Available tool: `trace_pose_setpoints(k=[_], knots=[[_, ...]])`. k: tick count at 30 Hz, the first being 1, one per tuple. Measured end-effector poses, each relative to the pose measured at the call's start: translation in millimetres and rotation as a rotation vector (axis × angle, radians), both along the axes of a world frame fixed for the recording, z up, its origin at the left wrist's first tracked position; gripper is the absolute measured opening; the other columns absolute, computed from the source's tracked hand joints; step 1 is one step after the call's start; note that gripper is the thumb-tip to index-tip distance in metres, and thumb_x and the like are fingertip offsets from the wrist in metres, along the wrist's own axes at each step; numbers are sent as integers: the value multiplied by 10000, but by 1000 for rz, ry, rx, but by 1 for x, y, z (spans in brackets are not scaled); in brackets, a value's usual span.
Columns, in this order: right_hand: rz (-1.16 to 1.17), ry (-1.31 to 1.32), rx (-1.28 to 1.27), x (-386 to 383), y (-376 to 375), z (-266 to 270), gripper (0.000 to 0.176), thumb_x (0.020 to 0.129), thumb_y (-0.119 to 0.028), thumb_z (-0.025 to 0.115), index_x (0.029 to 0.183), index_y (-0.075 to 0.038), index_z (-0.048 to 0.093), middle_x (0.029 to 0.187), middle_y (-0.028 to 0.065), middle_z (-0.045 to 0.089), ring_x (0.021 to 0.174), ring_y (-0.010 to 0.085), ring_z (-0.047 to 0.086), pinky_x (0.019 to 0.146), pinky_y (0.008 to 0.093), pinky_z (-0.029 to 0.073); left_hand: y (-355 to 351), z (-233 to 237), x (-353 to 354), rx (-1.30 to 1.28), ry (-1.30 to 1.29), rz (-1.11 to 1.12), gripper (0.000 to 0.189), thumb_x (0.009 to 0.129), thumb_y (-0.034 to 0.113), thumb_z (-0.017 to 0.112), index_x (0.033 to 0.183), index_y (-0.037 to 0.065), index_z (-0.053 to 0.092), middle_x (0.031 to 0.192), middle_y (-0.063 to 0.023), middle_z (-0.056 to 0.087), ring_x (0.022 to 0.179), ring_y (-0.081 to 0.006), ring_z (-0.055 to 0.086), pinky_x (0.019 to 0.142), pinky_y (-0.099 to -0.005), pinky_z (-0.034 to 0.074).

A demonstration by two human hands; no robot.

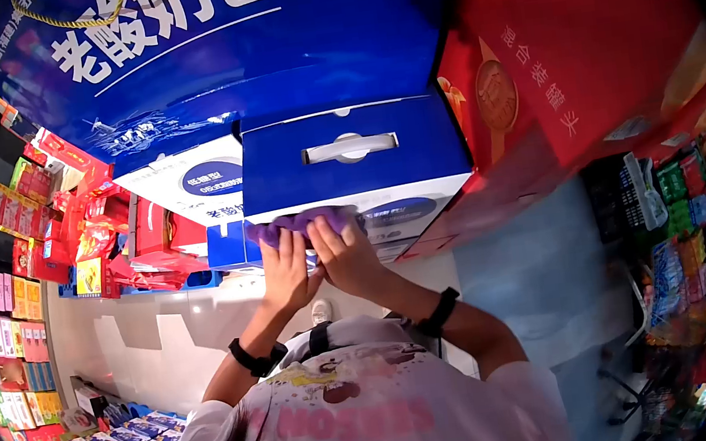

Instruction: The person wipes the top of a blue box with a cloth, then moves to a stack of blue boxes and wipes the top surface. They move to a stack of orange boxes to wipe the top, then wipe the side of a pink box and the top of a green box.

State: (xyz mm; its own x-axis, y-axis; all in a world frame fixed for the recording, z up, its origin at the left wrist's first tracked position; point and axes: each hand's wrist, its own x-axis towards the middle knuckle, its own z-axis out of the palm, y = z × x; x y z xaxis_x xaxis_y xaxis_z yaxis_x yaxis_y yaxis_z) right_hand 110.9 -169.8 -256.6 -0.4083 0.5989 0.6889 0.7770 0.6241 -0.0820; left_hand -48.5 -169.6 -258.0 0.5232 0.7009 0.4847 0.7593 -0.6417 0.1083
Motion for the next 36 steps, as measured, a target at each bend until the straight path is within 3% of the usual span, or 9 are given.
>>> trace_pose_setpoints(k=[1,2,9,16,19,23,29,32,36], knots=[[19,-1,-1,-4,2,18,489,695,-147,559,1140,47,508,1213,195,433,1072,424,409,867,503,391,1,8,-4,26,-2,13,724,804,403,501,1246,-139,312,1293,-319,269,1202,-513,219,981,-612,164],[31,-1,36,-5,5,29,455,705,-138,550,1121,44,531,1217,182,453,1058,412,430,900,494,386,3,11,-7,96,-32,44,735,658,359,668,1194,-74,410,1259,-229,366,1081,-497,364,891,-597,315],[65,-159,75,21,4,41,413,727,-142,540,1107,19,551,1253,114,463,1016,305,500,891,379,376,4,-20,31,85,-244,75,693,631,262,682,1159,-82,393,1091,-277,393,961,-458,396,768,-520,354],[173,-416,-204,68,1,25,412,757,-145,515,1135,20,524,1324,71,395,1116,259,446,935,335,342,-3,-56,75,-115,-337,86,714,652,215,648,1224,-69,331,1152,-274,337,1047,-454,322,861,-541,302],[-25,-321,247,70,5,40,432,759,-164,489,1158,0,519,1261,73,456,1055,281,484,904,342,346,5,-31,88,70,-300,113,706,716,294,587,1230,-112,323,1216,-312,319,1109,-513,296,913,-587,261],[57,-199,267,74,21,66,480,730,-184,501,1181,-20,503,1294,93,410,1034,337,476,895,425,353,9,22,96,294,-380,63,600,809,304,465,1179,-160,373,1235,-336,319,1150,-544,277,949,-627,213],[81,-264,149,81,14,-28,432,747,-134,515,1151,20,516,1258,116,438,1053,343,475,922,442,366,14,-92,92,158,-171,139,549,739,340,579,1069,-93,511,1122,-271,463,1018,-469,422,907,-567,315],[85,-291,43,91,5,-58,449,738,-138,515,1143,54,515,1237,168,456,1046,358,488,919,454,377,-2,-89,100,132,-236,91,585,735,318,571,1108,-122,472,1145,-278,450,1074,-473,395,946,-561,291],[-46,-318,53,88,-9,-13,469,736,-157,499,1156,53,505,1265,193,437,1004,379,498,916,484,365,-5,-47,106,148,-279,26,594,745,286,554,1149,-132,432,1198,-272,417,1122,-468,358,978,-533,276]])
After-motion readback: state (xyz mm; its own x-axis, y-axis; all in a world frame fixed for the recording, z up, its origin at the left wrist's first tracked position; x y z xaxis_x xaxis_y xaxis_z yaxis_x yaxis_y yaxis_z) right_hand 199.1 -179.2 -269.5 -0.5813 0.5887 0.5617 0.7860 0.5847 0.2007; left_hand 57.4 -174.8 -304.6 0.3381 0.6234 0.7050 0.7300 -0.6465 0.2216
